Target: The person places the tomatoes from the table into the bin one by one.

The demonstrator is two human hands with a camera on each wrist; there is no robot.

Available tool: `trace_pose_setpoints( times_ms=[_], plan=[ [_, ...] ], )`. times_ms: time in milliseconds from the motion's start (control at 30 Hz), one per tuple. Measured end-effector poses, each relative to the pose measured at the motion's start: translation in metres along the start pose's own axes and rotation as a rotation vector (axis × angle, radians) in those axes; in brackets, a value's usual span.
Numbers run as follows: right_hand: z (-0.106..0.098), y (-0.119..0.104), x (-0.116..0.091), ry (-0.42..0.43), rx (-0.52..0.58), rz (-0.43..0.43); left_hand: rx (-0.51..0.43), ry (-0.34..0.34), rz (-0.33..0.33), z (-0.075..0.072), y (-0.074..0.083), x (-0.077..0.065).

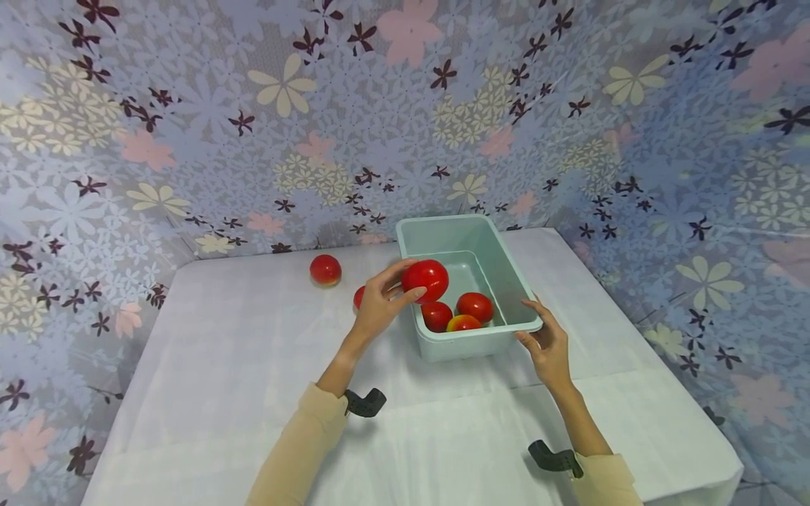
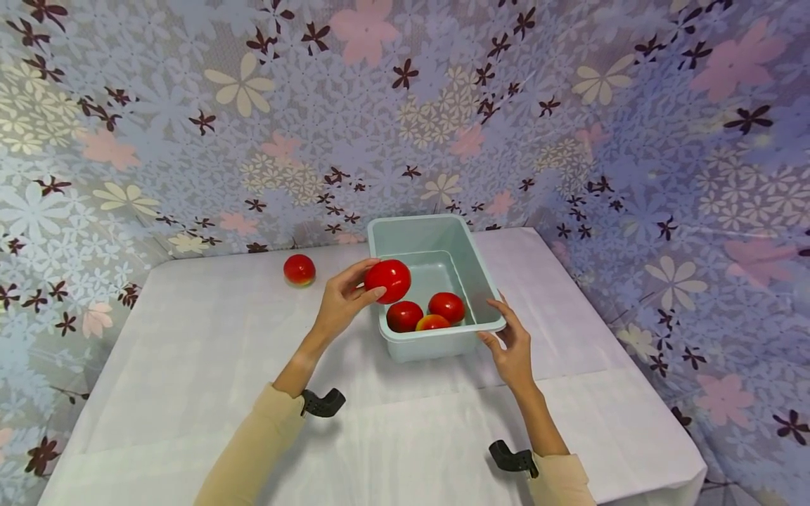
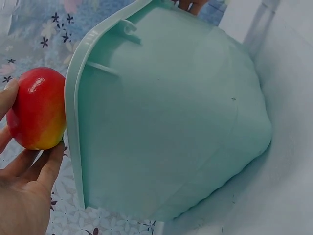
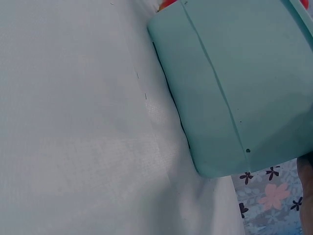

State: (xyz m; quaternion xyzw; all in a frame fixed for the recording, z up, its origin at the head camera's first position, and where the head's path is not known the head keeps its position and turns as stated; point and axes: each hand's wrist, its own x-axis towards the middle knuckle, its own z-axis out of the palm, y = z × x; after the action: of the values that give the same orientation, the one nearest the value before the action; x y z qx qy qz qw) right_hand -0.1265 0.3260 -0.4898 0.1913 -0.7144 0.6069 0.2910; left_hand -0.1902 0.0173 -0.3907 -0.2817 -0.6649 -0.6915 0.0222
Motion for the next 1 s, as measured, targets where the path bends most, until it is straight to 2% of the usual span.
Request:
trace_pose_setpoints(
  times_ms=[533, 767, 1000],
  plan=[
    [-0.001, -0.002, -0.001, 0.001, 0.015, 0.021, 0.028, -0.053, -0.004, 0.007, 0.000, 0.006],
    [0.000, -0.002, 0.000, 0.000, 0.019, 0.020, 0.042, -0.061, -0.015, 0.007, -0.033, 0.010],
    [0.001, -0.003, 0.001, 0.000, 0.020, 0.009, 0.056, -0.105, -0.047, 0.007, 0.001, 0.004]
  ],
)
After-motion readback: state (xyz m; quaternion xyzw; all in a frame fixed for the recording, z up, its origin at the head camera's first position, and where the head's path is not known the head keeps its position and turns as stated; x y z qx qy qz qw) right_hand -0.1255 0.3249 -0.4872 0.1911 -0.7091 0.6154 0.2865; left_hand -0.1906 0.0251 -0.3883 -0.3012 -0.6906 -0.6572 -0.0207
